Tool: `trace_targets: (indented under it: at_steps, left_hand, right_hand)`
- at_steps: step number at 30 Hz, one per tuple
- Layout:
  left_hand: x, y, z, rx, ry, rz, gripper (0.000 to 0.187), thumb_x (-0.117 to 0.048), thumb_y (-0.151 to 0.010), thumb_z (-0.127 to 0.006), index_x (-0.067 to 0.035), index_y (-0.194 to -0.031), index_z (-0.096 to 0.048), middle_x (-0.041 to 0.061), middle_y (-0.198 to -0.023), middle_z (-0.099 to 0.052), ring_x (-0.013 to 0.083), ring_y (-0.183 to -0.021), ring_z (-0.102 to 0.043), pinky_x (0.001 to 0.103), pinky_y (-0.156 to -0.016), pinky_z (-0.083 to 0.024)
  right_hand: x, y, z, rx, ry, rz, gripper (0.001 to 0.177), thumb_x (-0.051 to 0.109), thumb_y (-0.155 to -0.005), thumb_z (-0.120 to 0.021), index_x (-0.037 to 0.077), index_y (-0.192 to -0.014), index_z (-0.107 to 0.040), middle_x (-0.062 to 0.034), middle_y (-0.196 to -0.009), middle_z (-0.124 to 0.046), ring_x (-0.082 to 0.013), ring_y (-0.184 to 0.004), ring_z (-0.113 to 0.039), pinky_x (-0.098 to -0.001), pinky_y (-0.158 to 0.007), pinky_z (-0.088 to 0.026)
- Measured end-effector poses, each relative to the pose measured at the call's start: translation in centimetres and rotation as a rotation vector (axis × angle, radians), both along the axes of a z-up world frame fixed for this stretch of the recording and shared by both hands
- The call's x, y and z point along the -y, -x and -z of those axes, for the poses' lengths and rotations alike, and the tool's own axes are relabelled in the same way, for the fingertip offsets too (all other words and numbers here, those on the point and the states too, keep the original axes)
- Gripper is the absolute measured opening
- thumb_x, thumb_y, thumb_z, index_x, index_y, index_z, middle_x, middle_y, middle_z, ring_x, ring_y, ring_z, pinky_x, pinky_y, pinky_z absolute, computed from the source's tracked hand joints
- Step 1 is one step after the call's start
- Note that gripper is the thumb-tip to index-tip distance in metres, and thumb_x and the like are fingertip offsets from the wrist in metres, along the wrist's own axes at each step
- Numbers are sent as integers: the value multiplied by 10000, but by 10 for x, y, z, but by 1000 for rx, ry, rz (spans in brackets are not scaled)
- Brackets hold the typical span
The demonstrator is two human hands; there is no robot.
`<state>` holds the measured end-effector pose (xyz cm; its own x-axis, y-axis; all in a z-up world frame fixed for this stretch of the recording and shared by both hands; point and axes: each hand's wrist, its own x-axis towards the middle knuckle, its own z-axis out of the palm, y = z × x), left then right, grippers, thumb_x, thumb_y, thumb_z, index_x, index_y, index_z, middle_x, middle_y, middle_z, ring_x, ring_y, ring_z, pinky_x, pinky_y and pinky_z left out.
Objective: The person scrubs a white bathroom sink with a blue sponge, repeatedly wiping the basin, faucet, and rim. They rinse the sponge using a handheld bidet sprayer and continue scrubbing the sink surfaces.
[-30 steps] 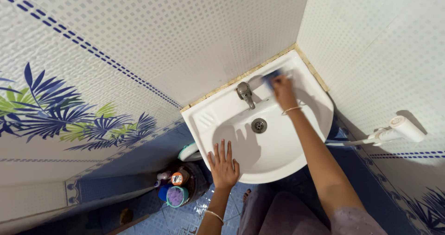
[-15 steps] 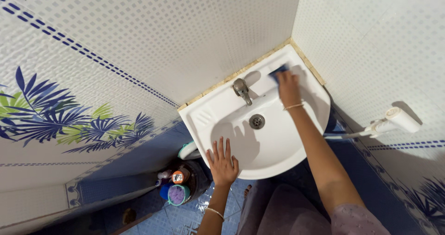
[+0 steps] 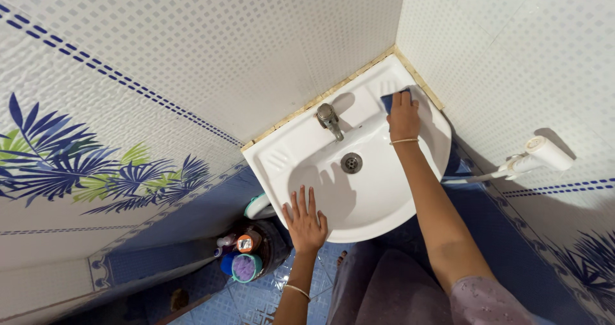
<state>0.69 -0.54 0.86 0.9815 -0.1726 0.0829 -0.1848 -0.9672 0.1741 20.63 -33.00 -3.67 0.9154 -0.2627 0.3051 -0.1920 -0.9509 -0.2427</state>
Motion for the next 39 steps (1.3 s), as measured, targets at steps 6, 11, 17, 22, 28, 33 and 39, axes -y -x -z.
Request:
trace_targets:
  at_steps: [6,11,17,22,28,33,39]
  left_hand:
    - [-1,1,4,19,2,-5,736,-289,-891,-482,-148,-1594,-313,102,-1657,-271,339,-1524,-232,594,-1218,-123]
    - [-2,-1,4,-7,4,-7,735,-302,-885,-488,-161,-1586,-315,91,-1653,-274,334,-1524,-229,594,-1212,-124]
    - [-1,2,5,-10,11,-8,735,-298,-889,-486,-153,-1588,-312,93,-1657,-275,334,-1524,-232,594,-1210,-129]
    - [-1,0,5,3,-2,13,733,-301,-891,-484,-144,-1584,-308,100,-1653,-267,339,-1515,-229,592,-1201,-125]
    - [-3,-2,2,-29,1,0,741,-298,-888,-484,-145,-1589,-302,95,-1659,-258,334,-1525,-224,591,-1210,-119]
    - [-3,1,5,-13,6,5,739,-297,-888,-488,-149,-1588,-304,96,-1659,-259,337,-1521,-225,597,-1203,-116]
    - [-2,0,6,-29,-11,-7,748,-289,-887,-483,-146,-1596,-296,90,-1666,-255,329,-1527,-230,593,-1216,-120]
  right_hand:
    - [12,27,1,199,-209,217,421,39,-789,-816,78,-1143,-590,-113,-1199,-585,-353,-1079,-609,-423,-898,-541]
    - [18,16,-8,136,-173,109,460,87,-738,-851,62,-1112,-584,-140,-1131,-566,-371,-1050,-612,-434,-843,-546]
    - [13,18,-6,147,-140,153,472,89,-711,-854,85,-1093,-578,-110,-1132,-561,-352,-1057,-615,-426,-836,-557]
    - [22,17,-7,115,-154,89,472,135,-712,-881,65,-1053,-563,-132,-1095,-545,-371,-1036,-608,-449,-827,-550]
    - [12,14,-5,143,-139,146,405,102,-735,-822,106,-1064,-587,-83,-1134,-571,-342,-1053,-619,-429,-873,-555]
    - [32,14,-2,76,-117,56,287,123,-835,-750,62,-1085,-623,-133,-1140,-582,-376,-1104,-596,-433,-888,-525]
    - [67,50,0,81,439,-16,229,97,-975,-632,100,-1200,-675,-139,-1320,-612,-382,-1206,-546,-398,-1070,-518]
